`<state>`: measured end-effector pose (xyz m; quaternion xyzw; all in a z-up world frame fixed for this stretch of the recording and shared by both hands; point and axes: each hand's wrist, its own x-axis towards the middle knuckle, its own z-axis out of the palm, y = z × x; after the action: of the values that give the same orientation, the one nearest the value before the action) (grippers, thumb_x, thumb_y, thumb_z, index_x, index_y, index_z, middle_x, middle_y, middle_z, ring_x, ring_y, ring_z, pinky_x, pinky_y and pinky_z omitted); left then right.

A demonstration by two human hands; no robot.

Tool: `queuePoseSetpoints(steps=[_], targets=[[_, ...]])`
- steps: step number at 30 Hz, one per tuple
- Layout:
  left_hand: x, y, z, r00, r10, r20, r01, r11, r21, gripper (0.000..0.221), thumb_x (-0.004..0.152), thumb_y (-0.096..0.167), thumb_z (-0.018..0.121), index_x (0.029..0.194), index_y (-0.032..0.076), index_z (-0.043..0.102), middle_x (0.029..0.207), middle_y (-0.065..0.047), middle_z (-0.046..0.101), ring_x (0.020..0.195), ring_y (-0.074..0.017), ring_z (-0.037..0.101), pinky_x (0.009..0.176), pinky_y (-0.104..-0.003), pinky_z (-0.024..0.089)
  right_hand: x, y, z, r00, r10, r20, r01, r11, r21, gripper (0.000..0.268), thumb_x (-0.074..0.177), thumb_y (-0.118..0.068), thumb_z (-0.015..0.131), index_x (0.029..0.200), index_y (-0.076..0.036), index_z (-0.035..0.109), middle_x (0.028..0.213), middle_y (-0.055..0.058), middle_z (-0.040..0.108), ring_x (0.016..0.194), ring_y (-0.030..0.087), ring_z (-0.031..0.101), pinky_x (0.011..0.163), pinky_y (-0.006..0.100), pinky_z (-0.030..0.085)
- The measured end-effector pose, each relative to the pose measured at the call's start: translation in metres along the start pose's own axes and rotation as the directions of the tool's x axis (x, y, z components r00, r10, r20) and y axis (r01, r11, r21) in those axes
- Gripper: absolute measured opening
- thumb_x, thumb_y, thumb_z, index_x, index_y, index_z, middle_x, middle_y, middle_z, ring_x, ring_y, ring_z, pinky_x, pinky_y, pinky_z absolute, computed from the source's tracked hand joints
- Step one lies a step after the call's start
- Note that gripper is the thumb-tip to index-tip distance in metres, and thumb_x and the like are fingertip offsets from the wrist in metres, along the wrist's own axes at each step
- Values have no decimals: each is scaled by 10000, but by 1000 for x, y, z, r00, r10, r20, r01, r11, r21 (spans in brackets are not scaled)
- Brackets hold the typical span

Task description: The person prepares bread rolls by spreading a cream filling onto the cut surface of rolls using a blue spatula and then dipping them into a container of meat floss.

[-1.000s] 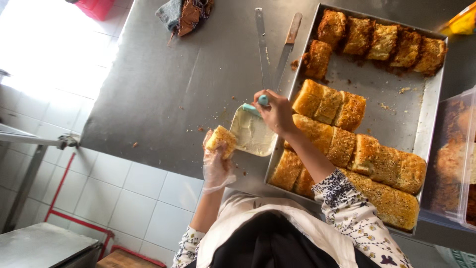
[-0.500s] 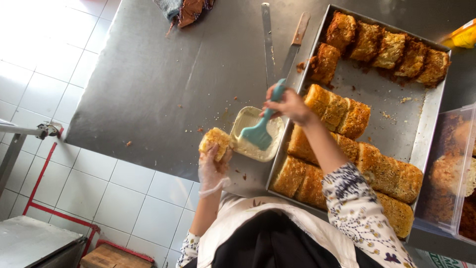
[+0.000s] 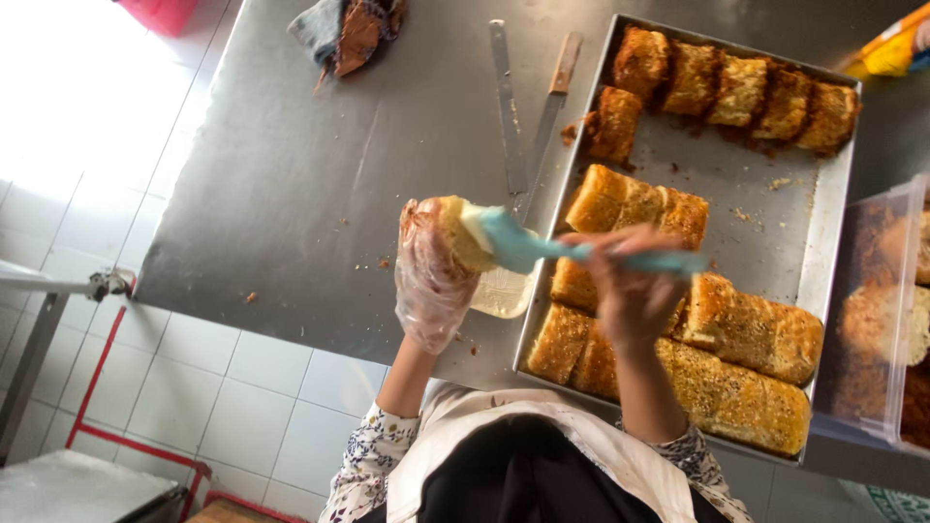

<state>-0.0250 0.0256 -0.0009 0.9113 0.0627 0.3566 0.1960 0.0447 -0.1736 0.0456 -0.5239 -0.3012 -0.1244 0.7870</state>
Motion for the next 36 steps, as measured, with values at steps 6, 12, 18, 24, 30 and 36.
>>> queuePoseSetpoints(steps=[6,12,18,24,30,36], targets=[[7,-19,13,992,88,-88,-91,995,-27,944,883,326,864,1555,89,245,1501,-131,444,1311,-323,490,1062,-422,547,-16,-17,-4,988,-123,95,127,991,-41,98,1003,11,674,1059,-68,661,938,105,731,831,212,780,672,319,736],[8,-15,19,993,119,-13,-119,977,-175,872,840,267,869,1530,179,344,1423,-49,551,1301,-259,556,1106,-420,552,-2,-7,-9,984,-116,137,104,991,89,105,1023,11,669,1100,-58,648,955,124,712,895,262,772,739,351,726],[15,-23,7,977,202,-64,-211,949,-234,850,810,191,875,1484,132,360,1472,-120,525,1309,-306,560,1135,-449,507,26,-8,-31,988,-114,102,106,991,82,71,1029,7,672,1067,-51,654,916,134,719,825,251,787,699,380,742],[31,-19,2,976,200,90,-160,931,-327,887,861,209,888,1548,167,329,1446,-73,585,1288,-282,633,1144,-409,568,39,8,-37,949,-16,314,-60,971,231,63,1029,3,668,1071,-43,662,960,149,719,944,295,787,753,412,730],[46,-10,-18,959,249,136,-192,923,-333,1115,745,258,939,1577,130,208,1418,-113,577,1240,-347,637,1057,-425,573,51,10,-48,939,-13,345,-67,973,220,65,1034,36,656,1058,-24,669,984,154,722,957,303,777,770,405,742],[50,-14,-14,955,275,113,-199,874,-444,1247,713,248,942,1609,110,86,1476,-151,549,1228,-346,651,1052,-431,582,30,1,-33,904,-7,428,-71,984,166,80,1009,9,662,1075,-36,665,1012,134,741,978,296,778,767,330,709]])
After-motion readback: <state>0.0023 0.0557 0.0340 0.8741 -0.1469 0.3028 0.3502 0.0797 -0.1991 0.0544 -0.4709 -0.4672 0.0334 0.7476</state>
